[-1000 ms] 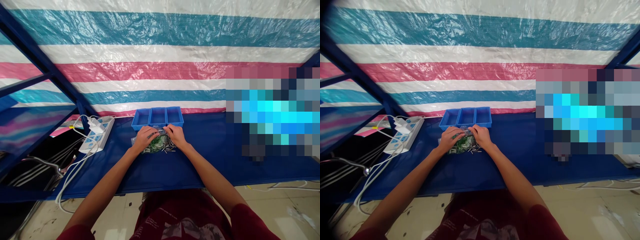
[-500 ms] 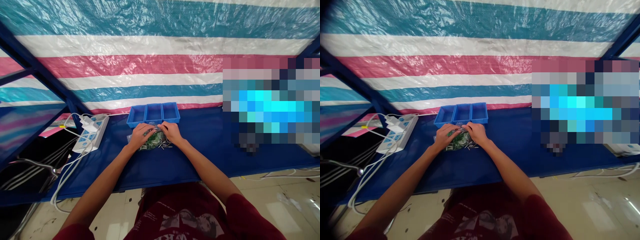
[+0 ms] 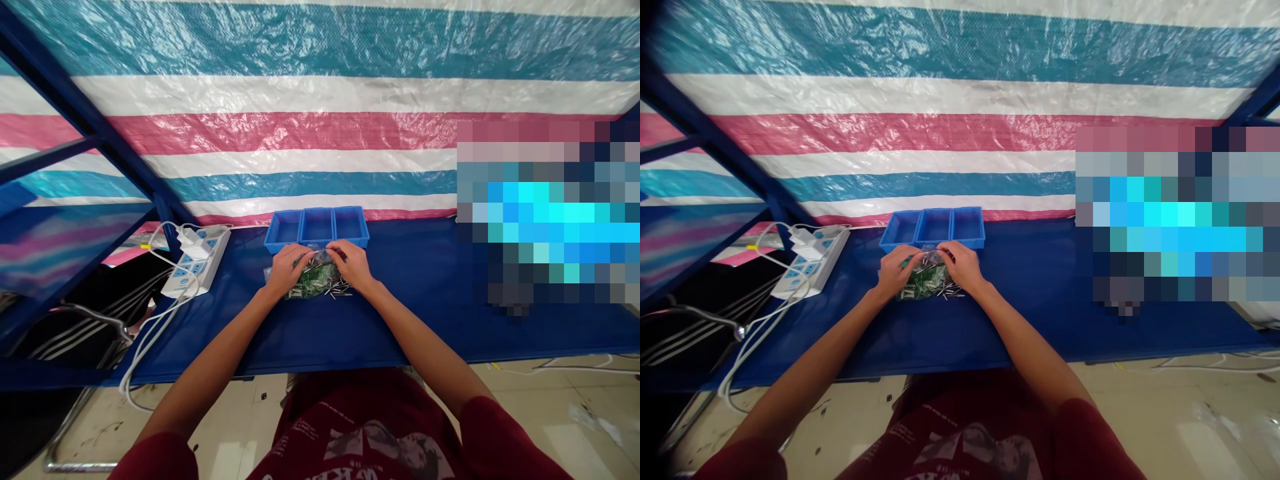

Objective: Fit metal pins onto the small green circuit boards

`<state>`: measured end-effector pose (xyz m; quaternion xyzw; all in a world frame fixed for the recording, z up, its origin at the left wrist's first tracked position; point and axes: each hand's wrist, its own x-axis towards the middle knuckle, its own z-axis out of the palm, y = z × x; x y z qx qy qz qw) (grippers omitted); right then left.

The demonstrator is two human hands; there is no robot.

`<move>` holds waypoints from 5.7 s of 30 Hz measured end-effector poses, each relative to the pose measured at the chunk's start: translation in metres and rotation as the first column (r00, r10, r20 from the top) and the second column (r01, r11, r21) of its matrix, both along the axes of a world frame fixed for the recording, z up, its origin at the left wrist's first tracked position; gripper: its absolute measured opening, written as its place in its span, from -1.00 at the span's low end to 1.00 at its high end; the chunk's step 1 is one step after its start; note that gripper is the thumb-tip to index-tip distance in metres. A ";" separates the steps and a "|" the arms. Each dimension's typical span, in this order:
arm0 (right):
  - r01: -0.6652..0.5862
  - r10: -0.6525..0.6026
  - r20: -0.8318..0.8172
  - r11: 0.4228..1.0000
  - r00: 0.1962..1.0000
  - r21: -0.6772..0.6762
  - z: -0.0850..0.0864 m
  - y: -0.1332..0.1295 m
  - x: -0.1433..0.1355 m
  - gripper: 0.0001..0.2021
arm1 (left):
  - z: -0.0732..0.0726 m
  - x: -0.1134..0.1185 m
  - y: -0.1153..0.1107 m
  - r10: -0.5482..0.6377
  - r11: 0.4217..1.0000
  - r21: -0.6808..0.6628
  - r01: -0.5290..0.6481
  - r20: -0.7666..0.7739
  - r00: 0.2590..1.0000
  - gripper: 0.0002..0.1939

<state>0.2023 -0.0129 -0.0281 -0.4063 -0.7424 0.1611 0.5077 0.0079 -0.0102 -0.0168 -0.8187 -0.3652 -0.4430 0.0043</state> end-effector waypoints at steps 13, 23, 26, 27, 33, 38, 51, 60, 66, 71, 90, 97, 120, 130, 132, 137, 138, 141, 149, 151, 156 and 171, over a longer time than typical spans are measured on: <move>-0.011 0.013 0.043 0.999 0.999 -0.040 -0.003 0.001 0.001 -0.73 | 0.003 0.003 -0.003 -0.019 1.000 -0.020 0.021 0.081 0.997 -0.80; -0.012 0.013 0.018 0.999 1.000 -0.049 -0.001 -0.003 -0.002 -0.68 | 0.003 0.004 -0.003 -0.046 0.999 0.010 0.046 0.097 0.994 -0.82; -0.025 0.024 -0.040 0.999 0.999 -0.026 0.000 -0.005 -0.002 -0.72 | 0.004 0.003 -0.003 -0.039 0.999 -0.007 0.040 0.090 0.995 -0.79; -0.033 0.033 -0.046 0.999 0.998 -0.009 0.000 -0.005 -0.002 -0.73 | 0.004 0.003 -0.003 -0.037 0.999 -0.013 0.038 0.089 0.995 -0.78; -0.016 0.016 -0.002 0.999 1.000 0.038 0.001 -0.006 -0.003 -0.72 | 0.002 0.003 -0.003 -0.013 0.998 -0.059 0.019 0.097 0.995 -0.70; -0.020 0.019 0.018 0.999 1.000 0.045 0.000 -0.005 -0.001 -0.69 | 0.004 0.006 -0.006 -0.012 0.996 -0.085 0.028 0.190 0.982 -0.77; 0.018 -0.019 0.045 1.000 0.999 0.024 0.001 -0.005 -0.002 -0.68 | 0.003 0.013 -0.007 0.009 0.969 -0.230 0.087 0.388 0.922 -0.74; 0.118 -0.118 -0.026 0.993 0.993 0.018 0.005 -0.003 0.003 -0.63 | -0.003 0.012 -0.008 -0.039 0.998 -0.039 0.041 0.049 0.998 -0.73; 0.084 -0.081 -0.042 0.995 0.996 0.056 0.004 -0.006 0.000 -0.65 | -0.001 0.014 -0.008 0.006 0.983 -0.179 0.043 0.265 0.964 -0.76; 0.019 -0.016 -0.030 0.997 0.999 0.075 0.004 -0.007 0.000 -0.70 | 0.003 0.012 -0.009 0.033 0.933 -0.350 0.082 0.310 0.950 -0.63; 0.010 -0.010 -0.007 0.998 1.000 0.070 -0.002 -0.003 -0.002 -0.69 | 0.007 0.009 -0.007 0.017 0.932 -0.351 0.085 0.278 0.960 -0.75; -0.066 0.067 -0.030 0.997 0.997 0.043 0.001 -0.007 -0.004 -0.75 | 0.007 0.008 -0.006 0.107 0.936 -0.352 -0.015 0.242 0.964 -0.72; 0.009 -0.007 -0.069 1.000 0.998 0.025 0.004 -0.009 -0.006 -0.67 | -0.001 0.018 0.001 0.154 0.849 -0.462 0.256 0.680 0.717 -0.68; 0.054 -0.056 -0.114 0.998 0.992 -0.016 0.006 -0.009 -0.004 -0.65 | 0.011 0.016 -0.016 0.099 0.882 -0.460 0.101 0.391 0.915 -0.77; 0.055 -0.055 -0.128 0.998 0.990 -0.006 0.006 -0.009 -0.004 -0.66 | 0.011 0.017 -0.016 0.073 0.882 -0.447 0.146 0.437 0.897 -0.78; 0.043 -0.041 -0.136 0.999 0.990 0.013 0.007 -0.009 -0.003 -0.65 | 0.009 0.020 -0.012 -0.002 0.833 -0.445 0.328 0.592 0.806 -0.74; 0.043 -0.041 -0.134 0.999 0.990 0.011 0.007 -0.008 -0.003 -0.65 | 0.009 0.020 -0.012 0.004 0.831 -0.453 0.323 0.585 0.811 -0.75; 0.052 -0.051 -0.127 0.999 0.991 0.001 0.008 -0.009 -0.002 -0.63 | 0.009 0.018 -0.011 0.032 0.855 -0.455 0.248 0.524 0.851 -0.76; 0.065 -0.062 -0.119 0.998 0.991 0.021 0.008 -0.008 -0.002 -0.62 | 0.011 0.010 -0.007 -0.002 0.926 -0.371 0.074 0.190 0.982 -0.64; 0.068 -0.065 -0.115 0.998 0.991 0.017 0.008 -0.008 -0.001 -0.63 | 0.010 0.010 -0.005 -0.010 0.923 -0.376 0.083 0.192 0.981 -0.65; 0.041 -0.038 -0.111 0.999 0.993 0.031 0.008 -0.009 -0.001 -0.65 | 0.005 0.012 -0.003 0.058 0.847 -0.502 0.173 0.411 0.910 -0.63; -0.111 0.110 0.031 0.993 0.993 0.037 0.003 -0.008 -0.004 -0.71 | 0.007 0.014 -0.006 0.052 0.754 -0.576 0.317 0.533 0.844 -0.56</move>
